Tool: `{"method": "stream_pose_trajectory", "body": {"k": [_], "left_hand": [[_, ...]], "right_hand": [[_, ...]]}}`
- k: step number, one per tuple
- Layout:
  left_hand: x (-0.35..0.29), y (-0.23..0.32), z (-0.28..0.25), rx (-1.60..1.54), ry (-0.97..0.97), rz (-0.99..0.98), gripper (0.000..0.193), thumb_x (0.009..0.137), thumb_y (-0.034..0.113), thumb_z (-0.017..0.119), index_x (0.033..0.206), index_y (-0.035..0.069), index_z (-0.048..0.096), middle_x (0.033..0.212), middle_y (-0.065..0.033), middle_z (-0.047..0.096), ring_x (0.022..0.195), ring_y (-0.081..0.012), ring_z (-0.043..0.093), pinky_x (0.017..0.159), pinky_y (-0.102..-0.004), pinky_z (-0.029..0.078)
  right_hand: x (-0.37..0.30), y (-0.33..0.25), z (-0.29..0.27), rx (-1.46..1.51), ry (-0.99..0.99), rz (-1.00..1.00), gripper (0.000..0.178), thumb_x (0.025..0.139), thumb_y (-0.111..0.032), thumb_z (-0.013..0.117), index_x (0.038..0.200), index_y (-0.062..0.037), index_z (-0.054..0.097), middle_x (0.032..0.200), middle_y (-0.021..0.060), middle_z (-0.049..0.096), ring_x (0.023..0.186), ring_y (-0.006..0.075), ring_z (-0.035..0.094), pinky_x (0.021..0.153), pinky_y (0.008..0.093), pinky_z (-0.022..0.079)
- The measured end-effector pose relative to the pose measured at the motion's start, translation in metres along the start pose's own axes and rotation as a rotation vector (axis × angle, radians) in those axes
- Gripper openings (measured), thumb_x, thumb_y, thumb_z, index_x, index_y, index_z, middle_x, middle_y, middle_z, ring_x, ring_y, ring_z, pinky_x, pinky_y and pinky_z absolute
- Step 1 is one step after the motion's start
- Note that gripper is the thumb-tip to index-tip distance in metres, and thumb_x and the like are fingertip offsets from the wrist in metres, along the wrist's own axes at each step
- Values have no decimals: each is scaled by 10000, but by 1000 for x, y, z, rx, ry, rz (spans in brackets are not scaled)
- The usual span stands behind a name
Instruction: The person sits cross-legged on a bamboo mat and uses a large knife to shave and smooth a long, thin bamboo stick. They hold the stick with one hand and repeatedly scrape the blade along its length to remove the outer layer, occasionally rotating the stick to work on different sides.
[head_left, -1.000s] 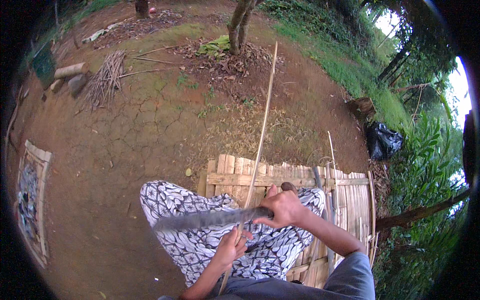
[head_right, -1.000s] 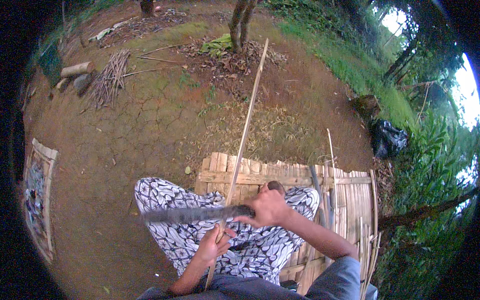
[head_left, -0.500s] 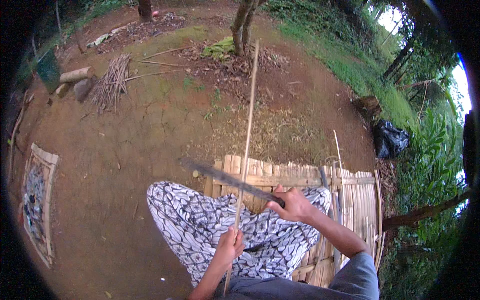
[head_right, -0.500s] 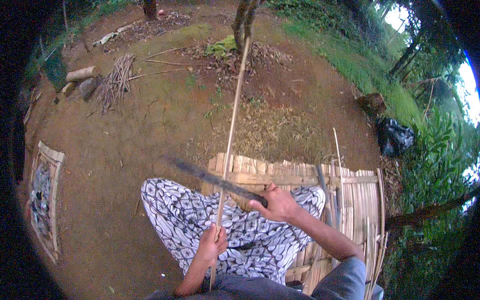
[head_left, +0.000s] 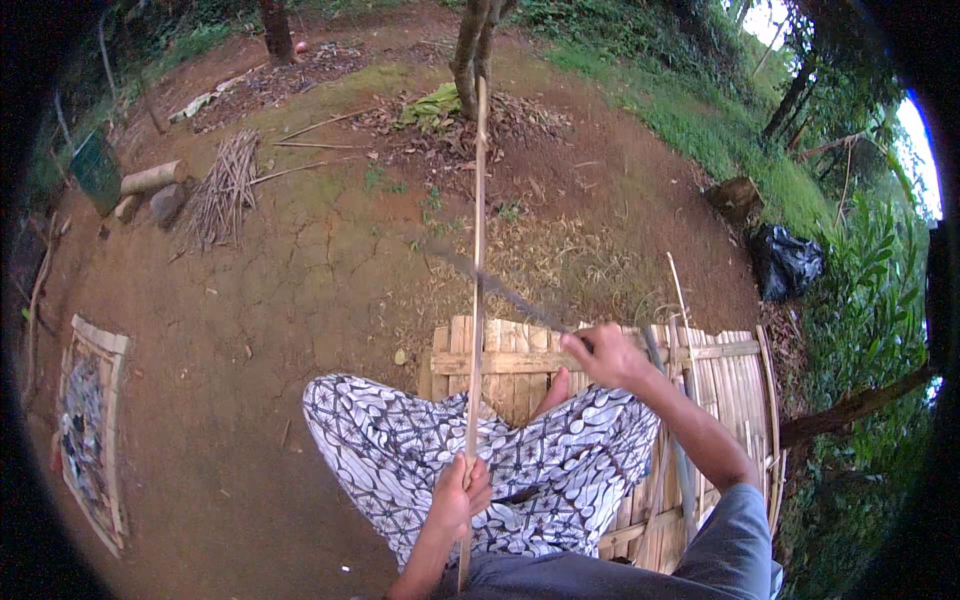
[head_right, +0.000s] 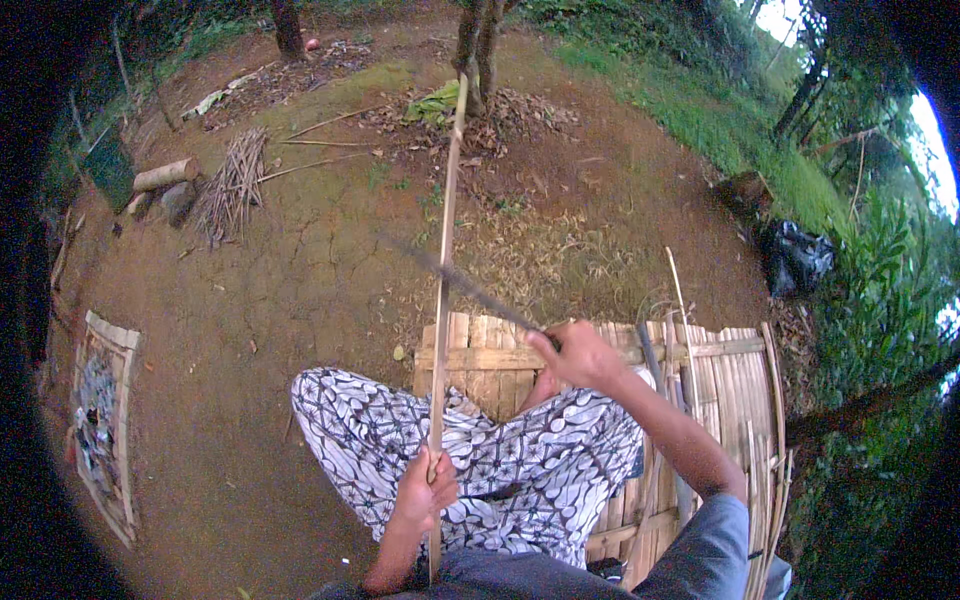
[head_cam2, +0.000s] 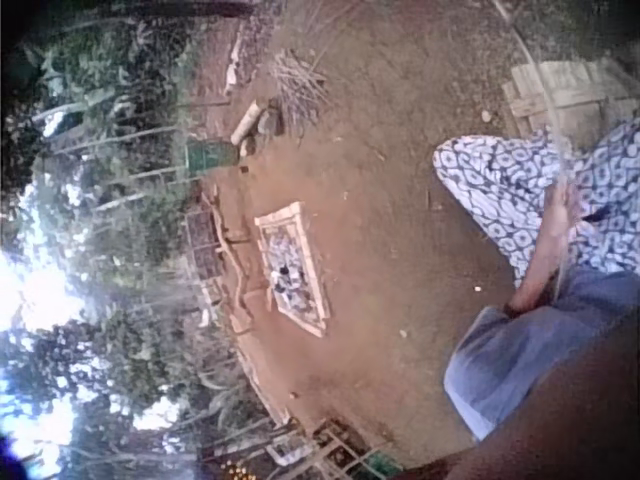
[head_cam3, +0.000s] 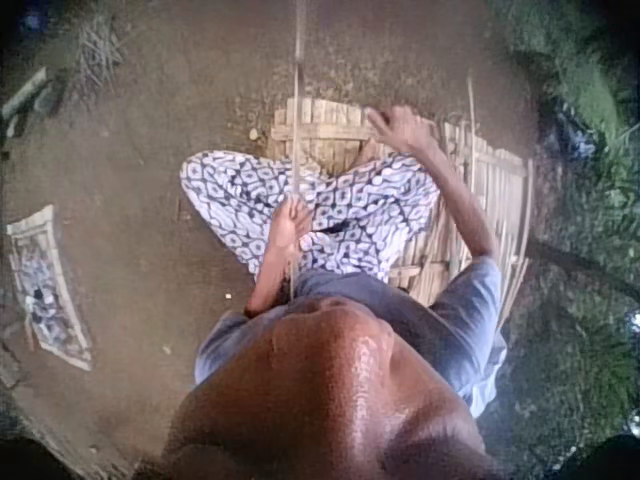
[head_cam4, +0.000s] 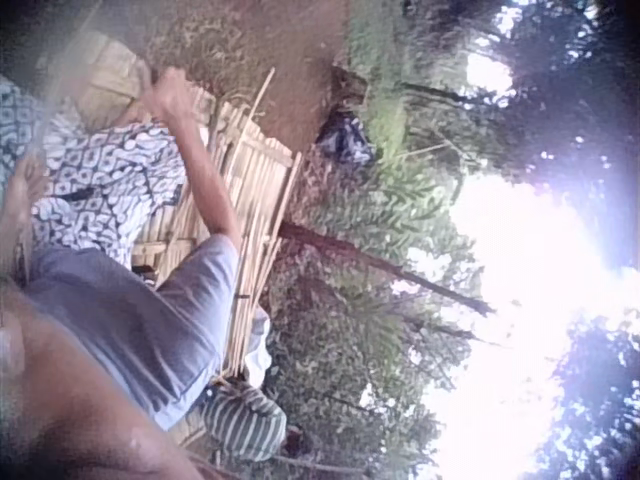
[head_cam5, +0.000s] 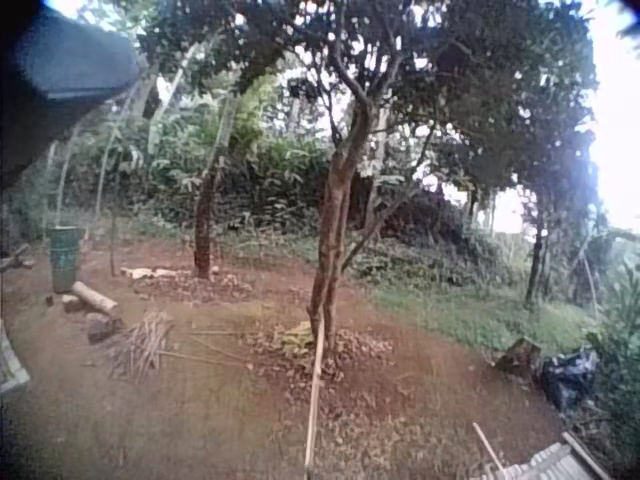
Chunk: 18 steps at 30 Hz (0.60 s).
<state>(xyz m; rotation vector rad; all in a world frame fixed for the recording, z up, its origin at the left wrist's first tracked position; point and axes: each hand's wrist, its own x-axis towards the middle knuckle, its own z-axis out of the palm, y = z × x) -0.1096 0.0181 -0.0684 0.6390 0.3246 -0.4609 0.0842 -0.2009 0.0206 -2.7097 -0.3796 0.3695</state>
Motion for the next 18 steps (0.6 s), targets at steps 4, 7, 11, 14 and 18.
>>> {"method": "stream_pose_trajectory", "body": {"k": [4, 7, 11, 14, 18], "left_hand": [[3, 2, 5, 39, 35, -39, 401, 994, 408, 276, 726, 129, 383, 514, 61, 248, 406, -51, 195, 367, -228, 159], [0, -8, 5, 128, 94, -68, 396, 989, 404, 291, 722, 128, 387, 520, 59, 256, 410, -55, 205, 372, -232, 163], [-12, 0, 10, 246, 170, 79, 453, 974, 488, 287, 735, 122, 401, 515, 63, 247, 405, -60, 213, 374, -232, 177], [-15, 7, 13, 181, 137, 117, 455, 978, 486, 273, 736, 123, 403, 515, 64, 250, 404, -59, 210, 373, -234, 177], [-10, 2, 10, 214, 197, 102, 453, 986, 464, 265, 743, 112, 415, 512, 62, 256, 399, -59, 198, 368, -235, 176]], "right_hand": [[-43, -24, 36, -293, -12, -551, 612, 820, -640, 475, 764, -61, 666, 508, 120, 557, 496, 321, 589, 527, 426, 500], [-54, -38, 47, -419, -163, -676, 611, 793, -675, 477, 732, -97, 666, 495, 115, 549, 483, 306, 584, 505, 428, 491], [-22, -34, 19, -462, -189, -526, 702, 801, -709, 411, 692, -65, 668, 506, 182, 557, 522, 363, 604, 502, 460, 488], [13, -10, -9, -228, 13, -222, 710, 821, -682, 403, 706, -31, 662, 565, 216, 584, 588, 377, 622, 588, 464, 508], [8, -25, -12, -214, -5, -205, 673, 838, -656, 403, 778, -36, 659, 608, 209, 601, 594, 364, 625, 610, 469, 511]]}}
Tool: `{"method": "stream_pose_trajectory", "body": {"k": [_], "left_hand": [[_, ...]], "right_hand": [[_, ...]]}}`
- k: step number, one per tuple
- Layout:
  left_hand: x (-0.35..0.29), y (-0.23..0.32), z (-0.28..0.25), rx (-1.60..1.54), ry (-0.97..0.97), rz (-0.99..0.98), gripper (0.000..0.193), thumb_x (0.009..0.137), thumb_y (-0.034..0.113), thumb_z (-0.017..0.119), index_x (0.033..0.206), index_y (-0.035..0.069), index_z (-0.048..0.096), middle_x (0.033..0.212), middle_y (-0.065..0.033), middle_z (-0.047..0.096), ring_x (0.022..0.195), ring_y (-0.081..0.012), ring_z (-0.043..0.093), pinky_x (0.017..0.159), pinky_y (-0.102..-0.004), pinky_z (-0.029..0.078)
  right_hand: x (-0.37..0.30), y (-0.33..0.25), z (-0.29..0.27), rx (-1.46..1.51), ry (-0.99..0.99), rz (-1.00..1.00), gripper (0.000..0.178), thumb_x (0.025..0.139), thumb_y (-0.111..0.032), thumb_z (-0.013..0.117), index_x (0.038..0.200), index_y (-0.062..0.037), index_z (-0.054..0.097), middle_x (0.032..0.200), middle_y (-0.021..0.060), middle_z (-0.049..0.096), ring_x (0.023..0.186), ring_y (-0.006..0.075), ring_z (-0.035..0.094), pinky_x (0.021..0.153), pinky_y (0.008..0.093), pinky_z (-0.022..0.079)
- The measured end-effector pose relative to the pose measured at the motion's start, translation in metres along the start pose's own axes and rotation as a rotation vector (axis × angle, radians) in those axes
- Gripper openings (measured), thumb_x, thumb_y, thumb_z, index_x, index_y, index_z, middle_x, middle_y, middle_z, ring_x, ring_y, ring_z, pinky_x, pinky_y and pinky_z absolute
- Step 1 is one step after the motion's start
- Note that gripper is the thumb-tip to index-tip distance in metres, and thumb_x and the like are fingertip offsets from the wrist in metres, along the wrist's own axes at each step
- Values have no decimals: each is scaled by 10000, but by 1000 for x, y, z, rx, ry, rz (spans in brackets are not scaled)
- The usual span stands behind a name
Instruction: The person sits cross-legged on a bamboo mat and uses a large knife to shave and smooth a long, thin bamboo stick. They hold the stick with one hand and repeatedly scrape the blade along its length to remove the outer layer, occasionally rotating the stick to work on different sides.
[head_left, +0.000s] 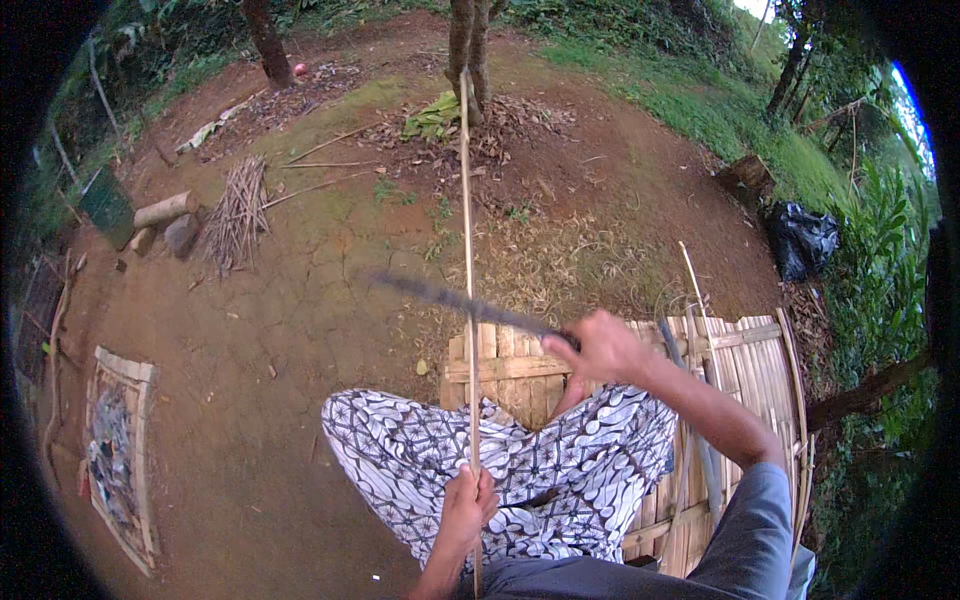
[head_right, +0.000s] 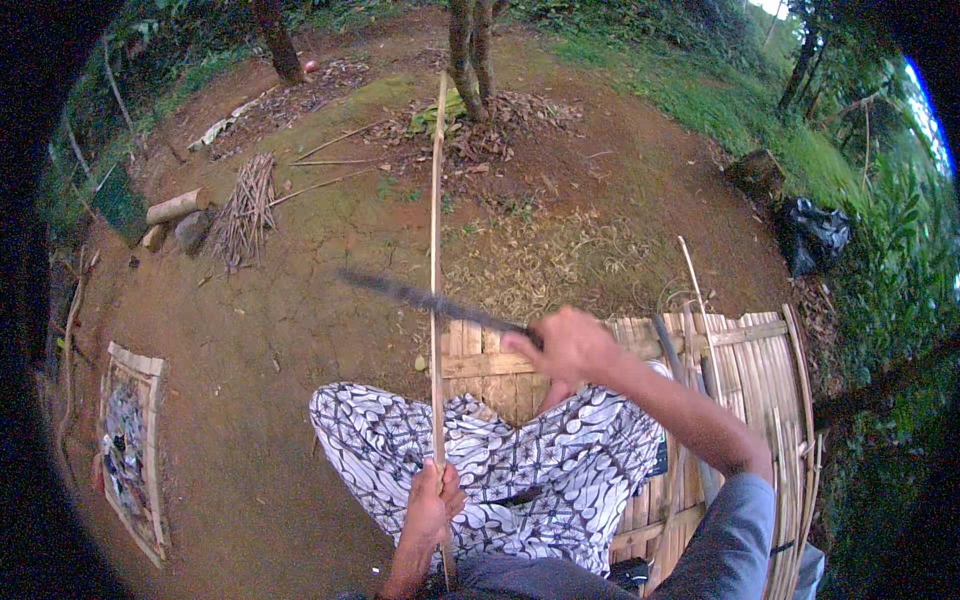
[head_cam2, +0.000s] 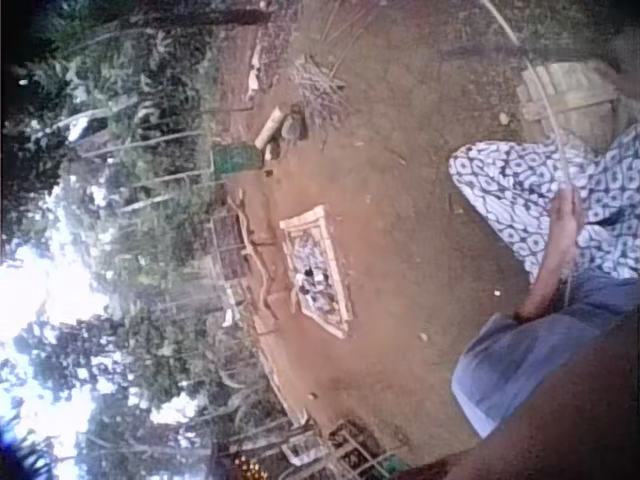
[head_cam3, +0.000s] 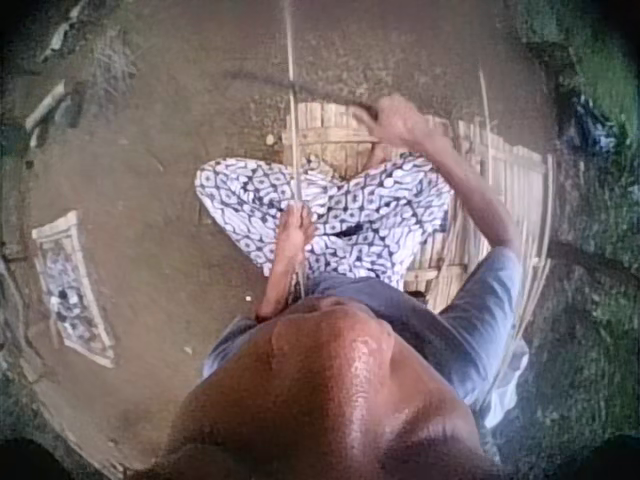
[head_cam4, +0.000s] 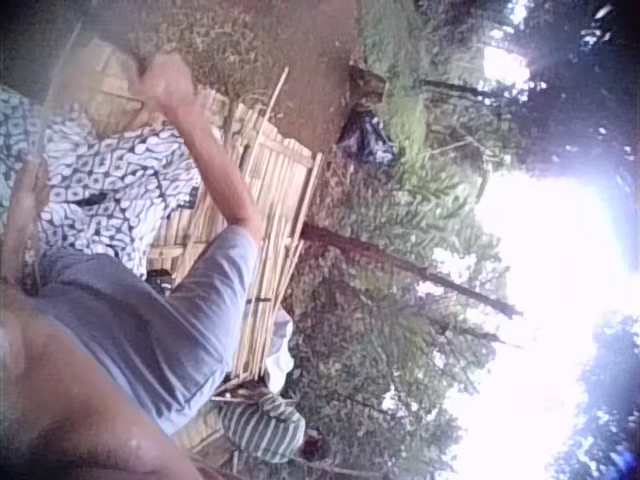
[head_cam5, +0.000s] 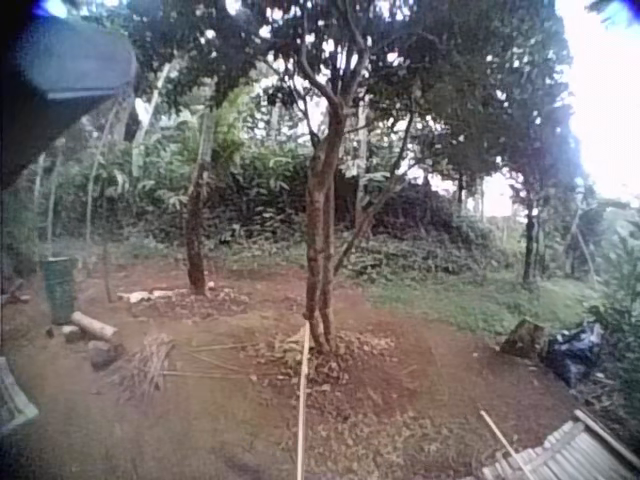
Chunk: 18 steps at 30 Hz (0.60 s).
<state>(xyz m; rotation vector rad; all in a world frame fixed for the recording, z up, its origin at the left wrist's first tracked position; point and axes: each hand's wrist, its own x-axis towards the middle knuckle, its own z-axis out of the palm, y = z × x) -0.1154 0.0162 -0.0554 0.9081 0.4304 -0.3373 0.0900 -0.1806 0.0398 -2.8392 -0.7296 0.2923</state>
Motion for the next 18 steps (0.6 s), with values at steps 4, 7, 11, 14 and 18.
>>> {"method": "stream_pose_trajectory", "body": {"k": [4, 7, 11, 14, 18], "left_hand": [[1, 1, 5, 90, 5, 49, 435, 1004, 393, 281, 712, 92, 396, 511, 63, 248, 396, -52, 208, 368, -238, 153], [-1, 0, 6, 99, 8, 79, 424, 1007, 375, 274, 713, 94, 396, 523, 57, 255, 403, -51, 216, 380, -238, 164], [-1, 2, 0, 48, 35, 45, 437, 988, 447, 292, 732, 111, 403, 526, 65, 264, 406, -56, 216, 367, -229, 165], [10, 2, -4, -17, 54, 35, 425, 987, 443, 294, 742, 115, 407, 536, 68, 273, 410, -56, 209, 372, -229, 160], [8, -2, -5, 27, 12, 12, 423, 979, 466, 301, 767, 117, 413, 535, 61, 284, 406, -62, 215, 366, -234, 173]], "right_hand": [[-32, -35, 34, -118, -36, -414, 621, 818, -657, 446, 739, -77, 652, 520, 131, 573, 483, 306, 599, 484, 433, 492], [-18, -30, 24, -214, -76, -449, 627, 787, -681, 468, 702, -89, 657, 500, 109, 558, 451, 309, 570, 453, 438, 461], [11, 30, 26, -7, -34, -191, 651, 807, -650, 437, 788, -45, 676, 579, 176, 596, 611, 351, 627, 587, 471, 505], [-2, 14, 30, 33, -25, -122, 644, 820, -639, 435, 779, -39, 667, 588, 187, 599, 609, 366, 625, 590, 480, 506], [-28, -21, 53, -30, -54, -403, 610, 817, -647, 444, 748, -76, 648, 493, 111, 550, 465, 275, 575, 471, 402, 470]]}}
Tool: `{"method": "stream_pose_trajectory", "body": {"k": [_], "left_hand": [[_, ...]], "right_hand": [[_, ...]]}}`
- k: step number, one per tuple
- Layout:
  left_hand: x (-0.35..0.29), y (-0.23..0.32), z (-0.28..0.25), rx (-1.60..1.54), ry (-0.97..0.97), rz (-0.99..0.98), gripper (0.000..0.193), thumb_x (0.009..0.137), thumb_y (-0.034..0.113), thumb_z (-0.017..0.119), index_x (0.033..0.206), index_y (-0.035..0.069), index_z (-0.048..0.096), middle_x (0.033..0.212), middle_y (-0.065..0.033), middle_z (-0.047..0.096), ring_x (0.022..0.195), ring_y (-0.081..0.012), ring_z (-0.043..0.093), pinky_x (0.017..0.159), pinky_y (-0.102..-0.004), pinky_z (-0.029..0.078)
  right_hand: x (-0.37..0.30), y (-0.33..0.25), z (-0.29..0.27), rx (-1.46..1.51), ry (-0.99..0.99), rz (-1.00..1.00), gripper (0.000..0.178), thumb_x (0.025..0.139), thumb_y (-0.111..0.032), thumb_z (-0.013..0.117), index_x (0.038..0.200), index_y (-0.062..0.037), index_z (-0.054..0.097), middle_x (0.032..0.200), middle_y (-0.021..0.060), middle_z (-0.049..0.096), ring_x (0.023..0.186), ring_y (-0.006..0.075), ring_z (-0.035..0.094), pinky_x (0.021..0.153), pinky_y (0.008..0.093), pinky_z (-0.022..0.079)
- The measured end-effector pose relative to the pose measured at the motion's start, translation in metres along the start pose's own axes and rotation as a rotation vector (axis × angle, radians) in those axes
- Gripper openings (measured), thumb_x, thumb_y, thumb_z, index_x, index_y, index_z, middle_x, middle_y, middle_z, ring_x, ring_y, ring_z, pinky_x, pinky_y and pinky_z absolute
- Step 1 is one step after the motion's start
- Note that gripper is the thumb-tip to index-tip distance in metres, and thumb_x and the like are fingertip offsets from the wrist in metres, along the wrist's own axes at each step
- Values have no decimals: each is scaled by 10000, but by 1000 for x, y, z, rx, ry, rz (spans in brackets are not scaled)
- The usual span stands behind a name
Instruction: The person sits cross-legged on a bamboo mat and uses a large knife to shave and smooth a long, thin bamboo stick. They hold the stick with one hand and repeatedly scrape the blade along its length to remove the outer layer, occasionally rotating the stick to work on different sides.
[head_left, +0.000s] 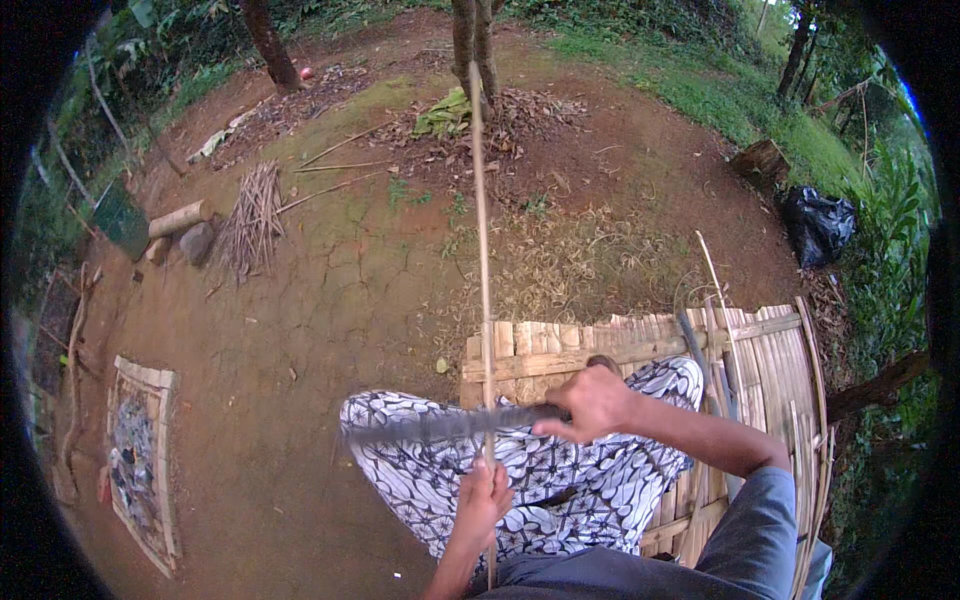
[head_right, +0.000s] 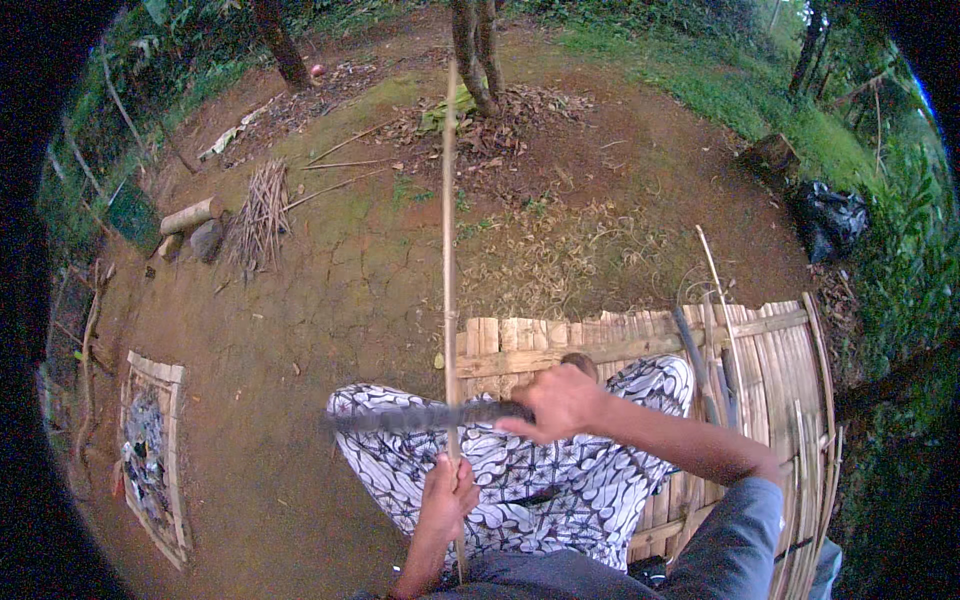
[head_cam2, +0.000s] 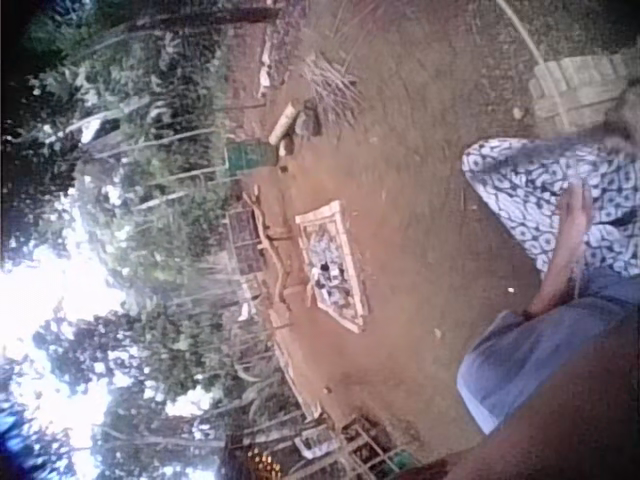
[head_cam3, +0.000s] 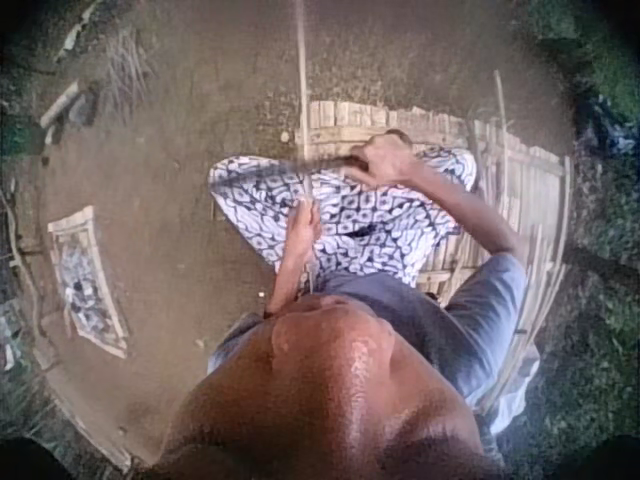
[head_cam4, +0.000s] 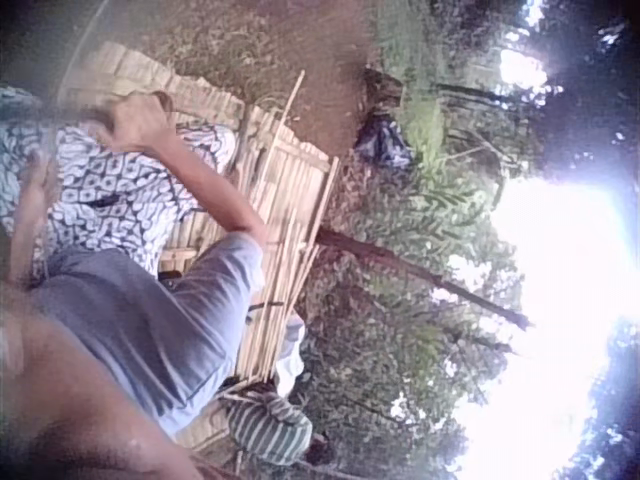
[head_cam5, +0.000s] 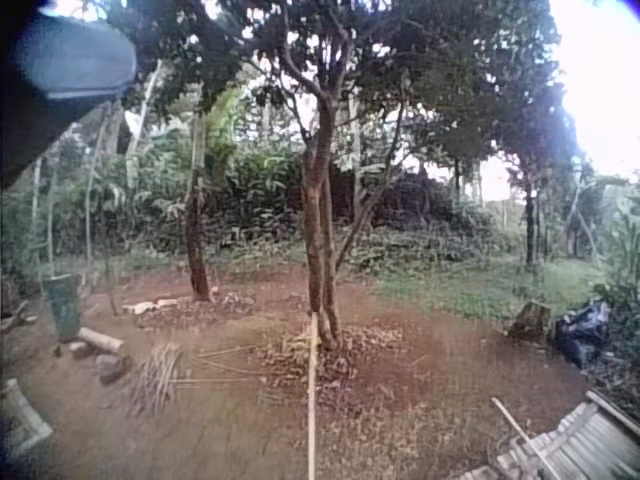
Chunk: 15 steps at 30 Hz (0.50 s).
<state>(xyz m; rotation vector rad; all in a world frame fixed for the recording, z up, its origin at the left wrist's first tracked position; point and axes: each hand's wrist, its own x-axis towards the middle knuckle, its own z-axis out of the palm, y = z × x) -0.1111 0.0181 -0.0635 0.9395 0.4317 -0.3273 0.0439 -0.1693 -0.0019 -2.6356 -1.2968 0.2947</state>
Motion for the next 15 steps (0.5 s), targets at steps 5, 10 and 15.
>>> {"method": "stream_pose_trajectory", "body": {"k": [5, 10, 15], "left_hand": [[-8, 4, 12, 37, -37, -13, 416, 991, 447, 258, 770, 119, 388, 517, 63, 245, 397, -66, 188, 371, -237, 161], [-9, -6, 20, 45, -67, -63, 445, 990, 465, 224, 758, 120, 383, 524, 65, 240, 408, -57, 186, 377, -230, 161], [6, 5, 24, -11, -151, -74, 446, 986, 470, 249, 750, 121, 393, 511, 63, 238, 399, -55, 188, 363, -234, 167]], "right_hand": [[14, 46, -9, -162, 69, -97, 553, 832, -602, 472, 764, -85, 659, 500, 103, 554, 473, 275, 570, 502, 405, 473], [11, 110, -25, 325, 383, 522, 619, 872, -579, 426, 779, -20, 677, 501, 159, 538, 516, 295, 598, 559, 443, 495], [5, 53, -11, 151, 152, 211, 626, 847, -604, 446, 849, -16, 662, 508, 180, 552, 508, 319, 601, 540, 451, 501]]}}
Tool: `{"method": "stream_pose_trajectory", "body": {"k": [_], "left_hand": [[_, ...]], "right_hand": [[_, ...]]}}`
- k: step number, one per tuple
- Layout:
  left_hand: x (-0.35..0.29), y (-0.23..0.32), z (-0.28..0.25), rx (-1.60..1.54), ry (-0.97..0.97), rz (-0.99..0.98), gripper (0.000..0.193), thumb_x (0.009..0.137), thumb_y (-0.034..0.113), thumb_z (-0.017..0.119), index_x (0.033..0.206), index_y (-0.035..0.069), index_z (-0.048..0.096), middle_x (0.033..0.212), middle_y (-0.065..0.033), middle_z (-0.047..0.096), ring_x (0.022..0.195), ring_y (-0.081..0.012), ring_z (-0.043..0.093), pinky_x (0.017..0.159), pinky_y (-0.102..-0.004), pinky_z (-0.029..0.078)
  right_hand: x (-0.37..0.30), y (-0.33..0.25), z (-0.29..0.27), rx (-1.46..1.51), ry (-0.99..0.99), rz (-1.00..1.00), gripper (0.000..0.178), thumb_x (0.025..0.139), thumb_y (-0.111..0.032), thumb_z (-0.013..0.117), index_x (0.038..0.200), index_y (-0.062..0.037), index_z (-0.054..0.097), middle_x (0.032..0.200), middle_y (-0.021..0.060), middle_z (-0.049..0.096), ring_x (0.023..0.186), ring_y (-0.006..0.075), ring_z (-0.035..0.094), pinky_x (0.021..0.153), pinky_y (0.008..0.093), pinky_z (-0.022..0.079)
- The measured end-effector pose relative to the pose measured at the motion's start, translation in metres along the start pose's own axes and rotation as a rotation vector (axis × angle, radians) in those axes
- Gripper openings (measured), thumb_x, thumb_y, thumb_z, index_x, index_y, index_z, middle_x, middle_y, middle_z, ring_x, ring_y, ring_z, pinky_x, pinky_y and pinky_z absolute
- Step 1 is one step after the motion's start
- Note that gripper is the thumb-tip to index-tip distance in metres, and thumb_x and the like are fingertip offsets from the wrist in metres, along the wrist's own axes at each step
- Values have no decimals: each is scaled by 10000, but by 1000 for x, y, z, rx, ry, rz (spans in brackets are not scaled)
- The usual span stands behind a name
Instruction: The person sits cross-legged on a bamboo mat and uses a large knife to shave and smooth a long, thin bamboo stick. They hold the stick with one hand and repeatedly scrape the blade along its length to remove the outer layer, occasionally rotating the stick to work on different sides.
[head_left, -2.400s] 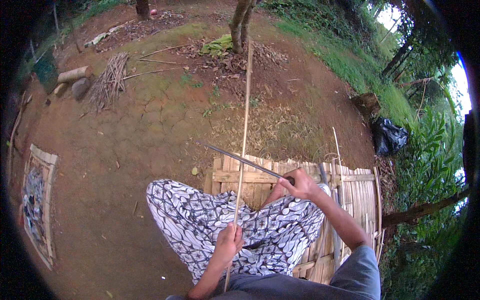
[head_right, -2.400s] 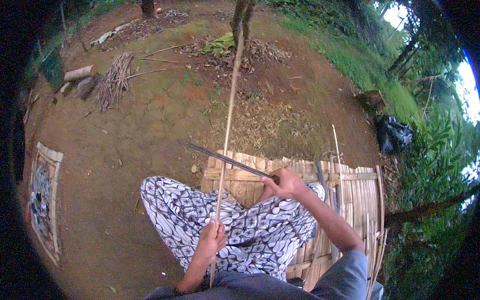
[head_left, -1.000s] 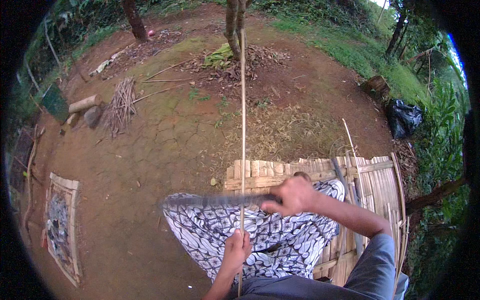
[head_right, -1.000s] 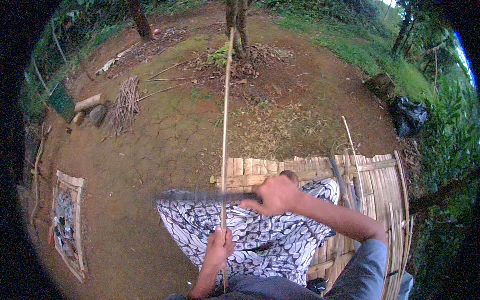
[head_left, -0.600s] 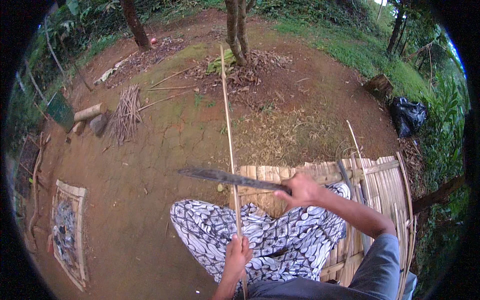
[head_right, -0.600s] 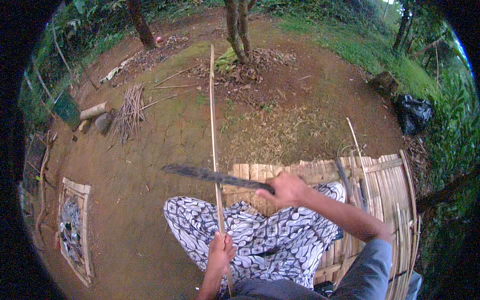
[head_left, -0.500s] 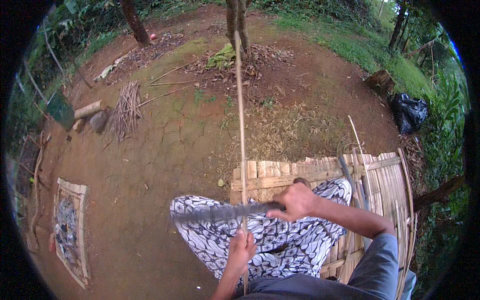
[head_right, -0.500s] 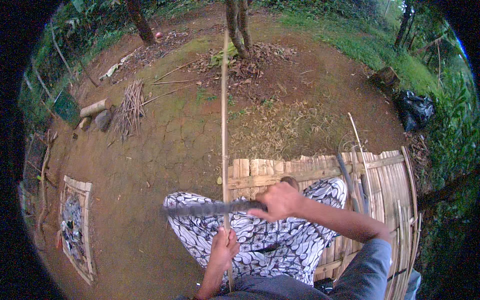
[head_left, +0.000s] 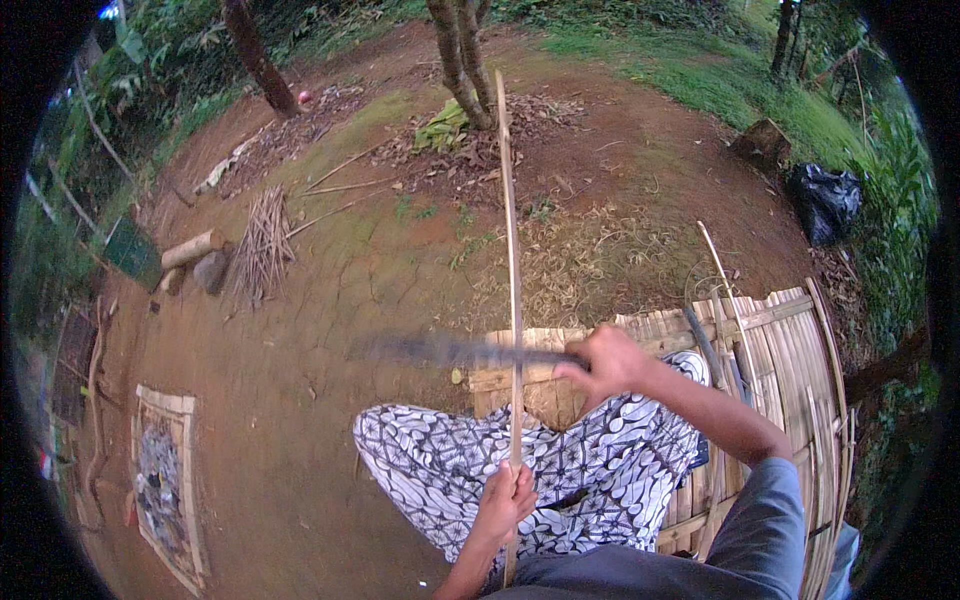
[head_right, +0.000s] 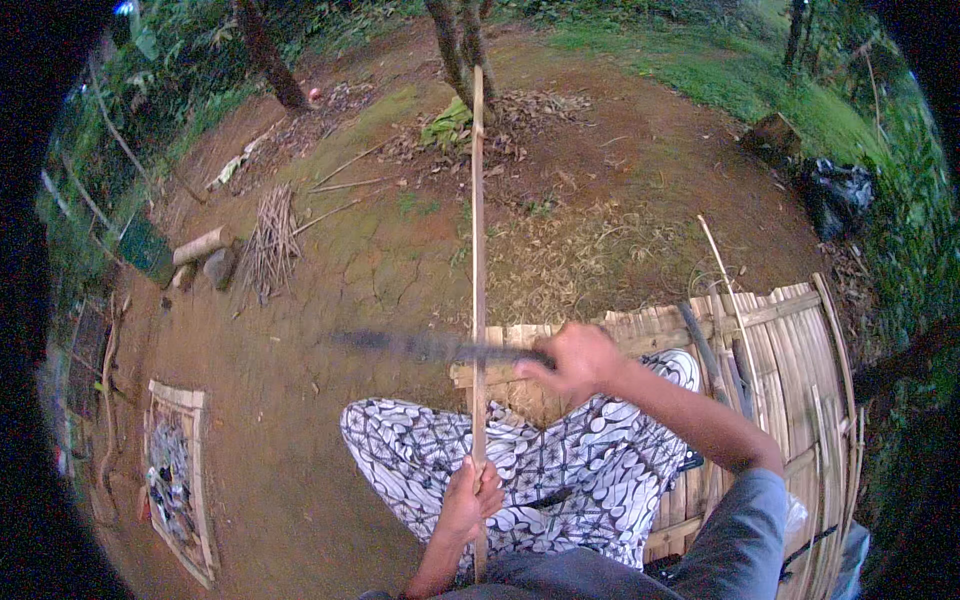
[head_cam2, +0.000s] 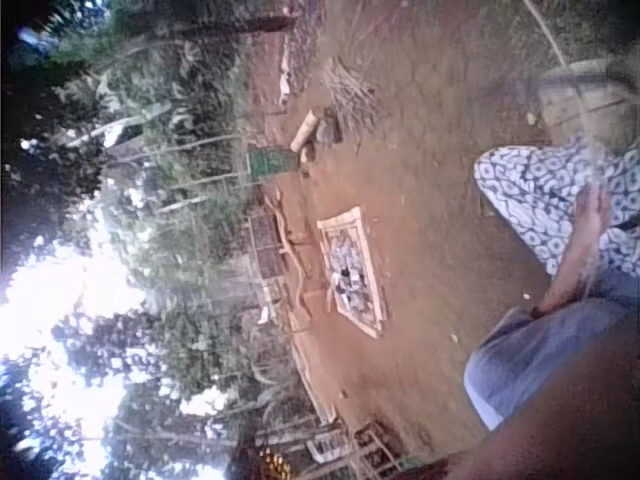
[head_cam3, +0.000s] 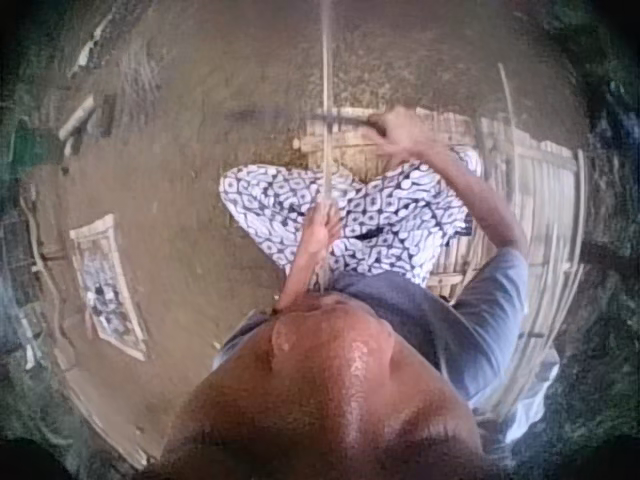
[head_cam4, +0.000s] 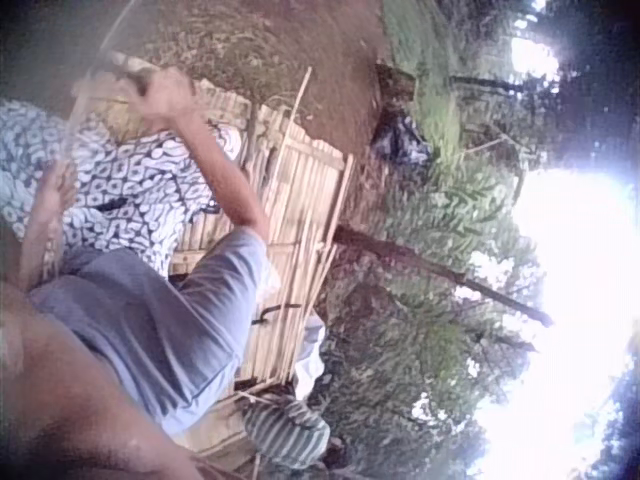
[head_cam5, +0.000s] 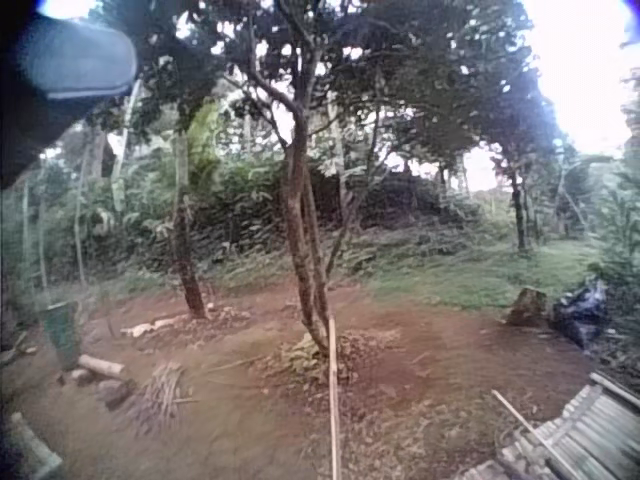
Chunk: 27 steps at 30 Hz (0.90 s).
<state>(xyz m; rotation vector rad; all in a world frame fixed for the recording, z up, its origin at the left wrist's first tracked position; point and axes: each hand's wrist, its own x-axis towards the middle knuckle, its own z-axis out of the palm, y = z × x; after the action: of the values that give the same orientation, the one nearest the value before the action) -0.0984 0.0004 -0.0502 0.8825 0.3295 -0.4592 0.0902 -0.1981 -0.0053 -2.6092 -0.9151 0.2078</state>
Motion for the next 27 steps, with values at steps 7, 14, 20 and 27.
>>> {"method": "stream_pose_trajectory", "body": {"k": [7, 14, 20, 27], "left_hand": [[-8, -9, -3, 58, 92, -6, 451, 986, 466, 253, 742, 110, 388, 524, 53, 258, 392, -60, 196, 363, -234, 167], [-13, 6, 1, 54, 107, 136, 347, 997, 366, 330, 799, 95, 418, 504, 50, 285, 392, -50, 241, 361, -225, 184], [-16, -5, -6, 121, 146, 131, 272, 991, 272, 387, 805, 78, 435, 516, 28, 337, 390, -67, 300, 354, -219, 239], [-26, -4, 5, 86, 93, 236, 361, 1003, 288, 346, 701, 93, 376, 531, 29, 317, 395, -61, 265, 368, -220, 223]], "right_hand": [[-30, -42, 18, -216, 58, -448, 618, 780, -677, 494, 681, -75, 591, 508, 87, 556, 433, 277, 566, 401, 383, 431], [-23, -55, -2, -208, 114, -458, 600, 765, -659, 532, 663, -69, 574, 510, 79, 546, 446, 272, 572, 403, 375, 436], [-34, -70, 5, -206, 176, -547, 605, 768, -649, 539, 629, -60, 544, 508, 66, 544, 455, 265, 580, 397, 363, 434], [-22, -35, 7, -95, 65, -431, 599, 760, -658, 529, 659, -70, 590, 519, 97, 559, 464, 294, 577, 450, 408, 457]]}}
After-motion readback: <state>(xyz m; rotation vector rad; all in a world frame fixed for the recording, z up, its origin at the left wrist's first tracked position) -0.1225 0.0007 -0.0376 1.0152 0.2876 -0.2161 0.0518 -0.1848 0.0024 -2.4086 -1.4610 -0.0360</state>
